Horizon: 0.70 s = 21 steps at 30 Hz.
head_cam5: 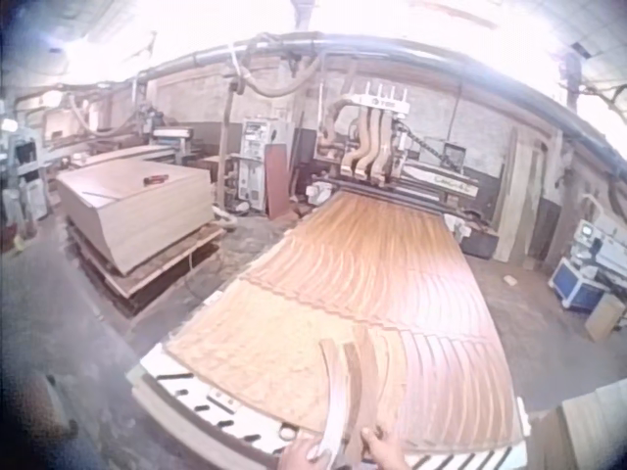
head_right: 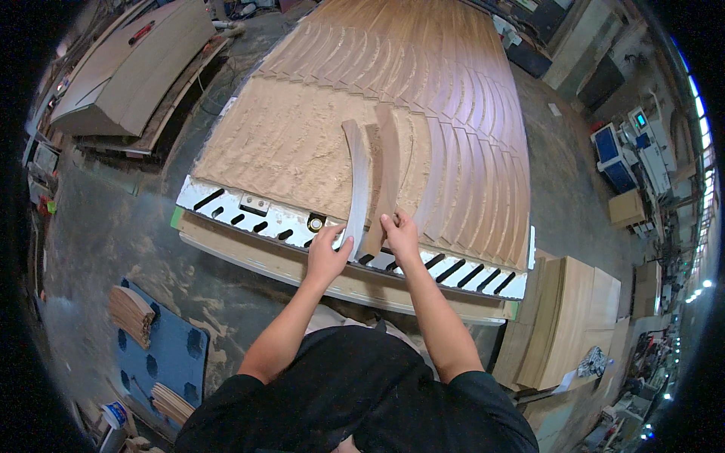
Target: The person collects curved wooden slats from a large stack on a machine bed, carries them to a blue pallet, and returns to sort the remaining slats on the bed.
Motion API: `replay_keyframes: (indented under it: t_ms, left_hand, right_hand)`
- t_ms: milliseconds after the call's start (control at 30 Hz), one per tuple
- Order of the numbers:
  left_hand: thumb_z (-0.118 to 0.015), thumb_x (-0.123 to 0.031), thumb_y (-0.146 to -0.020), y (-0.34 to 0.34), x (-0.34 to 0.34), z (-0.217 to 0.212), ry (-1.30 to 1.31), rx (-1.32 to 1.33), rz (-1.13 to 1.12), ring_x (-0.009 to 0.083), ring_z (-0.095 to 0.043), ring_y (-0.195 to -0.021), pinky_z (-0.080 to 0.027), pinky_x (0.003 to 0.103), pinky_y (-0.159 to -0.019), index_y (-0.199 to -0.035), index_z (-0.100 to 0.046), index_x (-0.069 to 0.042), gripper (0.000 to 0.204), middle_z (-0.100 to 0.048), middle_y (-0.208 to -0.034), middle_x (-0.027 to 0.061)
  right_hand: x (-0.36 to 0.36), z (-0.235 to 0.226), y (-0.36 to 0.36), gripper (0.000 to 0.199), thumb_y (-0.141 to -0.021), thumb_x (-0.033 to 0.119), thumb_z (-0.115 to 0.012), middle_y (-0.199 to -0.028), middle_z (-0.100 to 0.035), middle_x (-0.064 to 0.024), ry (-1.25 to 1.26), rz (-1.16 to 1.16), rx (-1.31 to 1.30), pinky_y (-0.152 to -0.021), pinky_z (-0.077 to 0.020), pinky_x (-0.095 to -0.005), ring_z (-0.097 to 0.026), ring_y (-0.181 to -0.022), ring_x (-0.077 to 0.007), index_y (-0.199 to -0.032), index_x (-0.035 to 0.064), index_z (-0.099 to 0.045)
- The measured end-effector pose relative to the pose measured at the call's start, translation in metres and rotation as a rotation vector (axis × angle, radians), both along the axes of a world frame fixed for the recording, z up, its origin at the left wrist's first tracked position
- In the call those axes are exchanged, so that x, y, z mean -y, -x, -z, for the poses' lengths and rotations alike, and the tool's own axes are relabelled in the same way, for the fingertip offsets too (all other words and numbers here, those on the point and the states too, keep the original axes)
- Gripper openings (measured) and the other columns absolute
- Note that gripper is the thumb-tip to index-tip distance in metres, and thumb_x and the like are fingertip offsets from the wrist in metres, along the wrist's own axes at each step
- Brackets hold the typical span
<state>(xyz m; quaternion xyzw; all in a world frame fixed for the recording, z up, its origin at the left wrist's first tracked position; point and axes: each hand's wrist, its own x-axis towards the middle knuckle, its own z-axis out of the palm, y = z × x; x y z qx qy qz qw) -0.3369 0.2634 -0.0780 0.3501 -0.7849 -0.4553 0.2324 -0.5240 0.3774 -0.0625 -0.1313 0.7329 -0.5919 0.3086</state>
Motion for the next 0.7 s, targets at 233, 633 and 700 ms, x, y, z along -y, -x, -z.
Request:
replay_keyframes:
  t_ms: [233, 633, 700]
  left_hand:
    - [-0.088, -0.057, -0.085, -0.024, -0.005, -0.035, 0.155, 0.198, 0.196, 0.0355, -0.065, -0.128, -0.048, 0.051, -0.11, -0.147, -0.067, -0.008, 0.082, -0.07, -0.135, 0.0136]
    - [-0.087, -0.047, -0.084, -0.024, -0.018, -0.015, 0.394, 0.266, 0.152, 0.0337, -0.064, -0.111, -0.051, 0.048, -0.095, -0.142, -0.072, -0.007, 0.072, -0.069, -0.116, 0.0122]
    - [-0.087, -0.048, -0.084, -0.026, -0.018, -0.009, 0.434, 0.306, 0.152, 0.0339, -0.063, -0.111, -0.051, 0.048, -0.094, -0.142, -0.072, -0.006, 0.074, -0.068, -0.118, 0.0126]
  right_hand:
    - [0.022, 0.023, -0.019, 0.025, -0.108, 0.013, -0.073, -0.086, -0.071, -0.0008, 0.093, -0.003, 0.16, -0.06, -0.0479, -0.0295, -0.06, -0.069, -0.0101, -0.128, -0.0019, -0.071]
    - [0.027, 0.024, -0.029, 0.039, -0.103, 0.023, -0.078, -0.078, -0.071, -0.0054, -0.161, -0.077, -0.139, -0.064, -0.0526, -0.035, -0.064, -0.067, -0.0158, -0.126, -0.008, -0.074]
    - [0.018, 0.018, -0.026, 0.048, -0.102, 0.027, -0.078, -0.088, -0.076, -0.0098, -0.186, -0.079, -0.137, -0.074, -0.0569, -0.0356, -0.069, -0.078, -0.0186, -0.139, -0.0046, -0.072]
